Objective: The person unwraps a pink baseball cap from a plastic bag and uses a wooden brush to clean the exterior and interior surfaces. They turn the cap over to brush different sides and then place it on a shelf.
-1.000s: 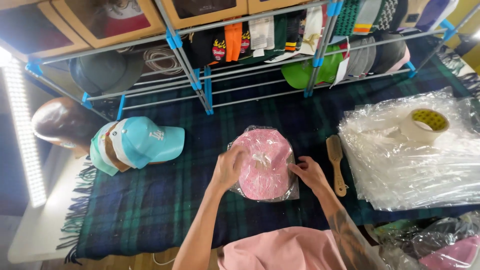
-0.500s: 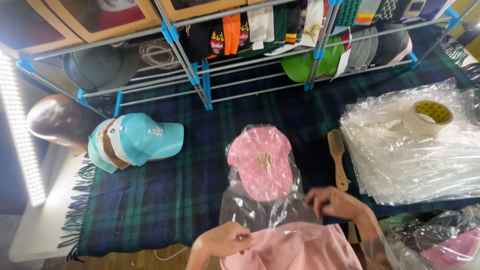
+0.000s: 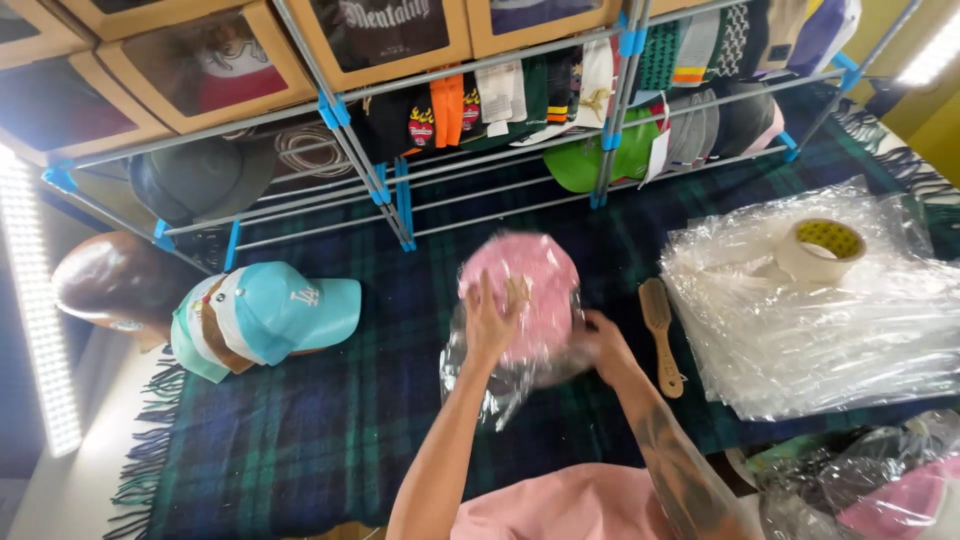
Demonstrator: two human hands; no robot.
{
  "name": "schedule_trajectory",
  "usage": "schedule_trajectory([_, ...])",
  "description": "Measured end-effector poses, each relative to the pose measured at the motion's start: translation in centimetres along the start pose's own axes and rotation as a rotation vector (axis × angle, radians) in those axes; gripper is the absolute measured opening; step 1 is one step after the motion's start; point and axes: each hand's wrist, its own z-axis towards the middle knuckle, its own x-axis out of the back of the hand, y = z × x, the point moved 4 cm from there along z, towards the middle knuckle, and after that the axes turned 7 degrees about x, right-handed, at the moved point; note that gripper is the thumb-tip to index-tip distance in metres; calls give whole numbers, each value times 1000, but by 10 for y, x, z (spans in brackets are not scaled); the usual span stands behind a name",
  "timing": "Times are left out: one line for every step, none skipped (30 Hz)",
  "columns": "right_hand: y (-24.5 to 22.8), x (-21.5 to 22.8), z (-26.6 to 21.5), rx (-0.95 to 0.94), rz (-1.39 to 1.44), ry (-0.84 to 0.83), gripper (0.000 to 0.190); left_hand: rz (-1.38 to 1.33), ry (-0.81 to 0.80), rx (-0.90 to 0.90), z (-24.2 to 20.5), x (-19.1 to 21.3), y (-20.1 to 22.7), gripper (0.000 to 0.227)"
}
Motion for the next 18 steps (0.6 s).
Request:
schedule_trajectory([1, 2, 16, -3, -1, 4, 61, -2, -4, 1, 10, 4, 11, 77])
schedule_trajectory([1, 10, 32, 25, -56, 150, 57, -18, -123, 45, 21, 4, 21, 61])
schedule_trajectory([-5, 15, 55, 66, -108, 293, 54, -35, -233, 82, 39, 3, 31, 46])
schedule_trajectory([-27, 25, 48, 74, -107, 293, 54, -37, -228, 76, 41, 10, 36, 46])
schedule_trajectory([-48, 36, 38, 151, -170, 370, 40, -39, -352, -1, 38, 13, 42, 53])
schedule_trajectory([-69, 48, 28, 228, -233, 446, 33, -41, -475, -79, 35, 15, 48, 61])
schedule_trajectory([-92, 46, 7, 224, -235, 447, 33, -42, -478, -77, 17, 27, 55, 61])
schedule_trajectory([-115, 44, -14, 228, -230, 415, 40, 35, -521, -122, -3, 36, 63, 76])
schedule_trajectory([-137, 40, -35, 232, -222, 384, 48, 114, -564, -170, -22, 46, 69, 90])
schedule_trajectory([-148, 34, -52, 228, -221, 386, 48, 115, -568, -170, -36, 52, 70, 90])
schedule_trajectory([-154, 22, -68, 105, -216, 264, 55, 124, -632, -171, -49, 56, 70, 86])
schedule_trajectory([-160, 9, -84, -16, -209, 139, 62, 133, -695, -172, -63, 60, 69, 83])
schedule_trajectory([-157, 2, -90, -30, -213, 139, 62, 129, -706, -162, -72, 56, 63, 83])
schedule_trajectory([-152, -8, -96, -99, -275, 52, 60, 177, -686, -220, -82, 53, 58, 70])
schedule_trajectory([-149, -19, -101, -164, -338, -40, 62, 225, -660, -277, -89, 50, 53, 61])
schedule_trajectory([-136, -23, -102, -173, -341, -44, 62, 224, -665, -267, -95, 47, 50, 61])
schedule_trajectory([-128, -30, -97, -101, -250, -30, 41, 213, -603, -310, -93, 46, 48, 38])
schedule_trajectory([-122, -37, -93, -28, -157, -17, 19, 203, -541, -353, -91, 44, 46, 26])
